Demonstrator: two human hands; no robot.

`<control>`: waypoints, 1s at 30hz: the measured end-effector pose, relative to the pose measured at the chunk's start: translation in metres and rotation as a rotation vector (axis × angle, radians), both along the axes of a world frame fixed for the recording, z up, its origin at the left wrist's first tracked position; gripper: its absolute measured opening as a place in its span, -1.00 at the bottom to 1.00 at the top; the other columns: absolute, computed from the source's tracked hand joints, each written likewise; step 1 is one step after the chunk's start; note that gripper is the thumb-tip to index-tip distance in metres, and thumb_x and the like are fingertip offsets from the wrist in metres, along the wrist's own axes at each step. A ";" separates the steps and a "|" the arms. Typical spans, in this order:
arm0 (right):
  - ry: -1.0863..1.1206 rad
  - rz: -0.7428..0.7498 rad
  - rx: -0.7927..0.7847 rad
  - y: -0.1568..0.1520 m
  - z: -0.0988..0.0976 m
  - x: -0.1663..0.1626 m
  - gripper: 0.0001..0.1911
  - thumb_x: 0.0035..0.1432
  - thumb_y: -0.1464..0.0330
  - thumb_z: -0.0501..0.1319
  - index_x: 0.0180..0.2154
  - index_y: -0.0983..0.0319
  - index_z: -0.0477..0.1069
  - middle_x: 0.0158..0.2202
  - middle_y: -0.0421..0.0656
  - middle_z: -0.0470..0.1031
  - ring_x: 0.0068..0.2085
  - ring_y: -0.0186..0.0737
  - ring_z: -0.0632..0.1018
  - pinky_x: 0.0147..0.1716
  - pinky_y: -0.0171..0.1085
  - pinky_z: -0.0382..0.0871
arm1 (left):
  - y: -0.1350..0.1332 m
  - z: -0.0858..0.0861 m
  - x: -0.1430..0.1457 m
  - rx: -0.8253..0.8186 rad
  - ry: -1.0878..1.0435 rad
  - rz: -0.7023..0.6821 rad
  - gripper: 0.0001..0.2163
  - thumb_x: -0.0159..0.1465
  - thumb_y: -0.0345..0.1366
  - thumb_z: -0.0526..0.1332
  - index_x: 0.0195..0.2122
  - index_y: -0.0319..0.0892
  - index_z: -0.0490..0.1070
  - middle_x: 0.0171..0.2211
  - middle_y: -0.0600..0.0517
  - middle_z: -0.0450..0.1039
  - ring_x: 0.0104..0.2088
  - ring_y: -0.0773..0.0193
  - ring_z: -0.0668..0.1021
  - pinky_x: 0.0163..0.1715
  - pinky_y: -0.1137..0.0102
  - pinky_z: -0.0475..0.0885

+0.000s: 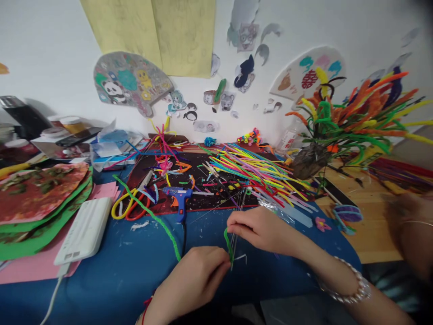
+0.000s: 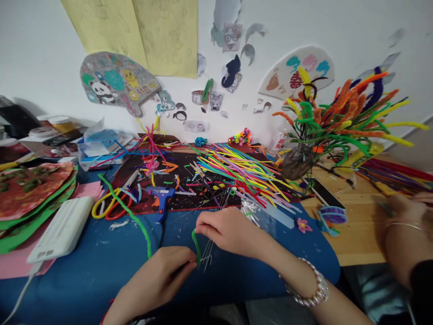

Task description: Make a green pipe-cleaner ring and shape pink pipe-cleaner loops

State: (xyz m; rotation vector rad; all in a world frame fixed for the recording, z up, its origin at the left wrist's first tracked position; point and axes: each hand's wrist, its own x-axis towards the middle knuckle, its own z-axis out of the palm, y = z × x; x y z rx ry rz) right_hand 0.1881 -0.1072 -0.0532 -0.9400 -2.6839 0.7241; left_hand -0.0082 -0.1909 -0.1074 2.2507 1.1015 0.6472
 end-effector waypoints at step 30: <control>-0.008 0.031 -0.158 -0.033 -0.022 0.016 -0.78 0.25 0.42 0.07 -0.40 0.22 0.42 -0.50 -0.25 0.49 -0.47 -0.37 0.48 -0.48 -0.39 0.12 | -0.009 0.000 -0.008 0.015 -0.270 0.142 -0.80 0.33 -0.37 0.02 -0.47 -0.16 0.20 -0.58 0.13 0.27 -0.56 0.42 0.32 -0.52 0.51 0.19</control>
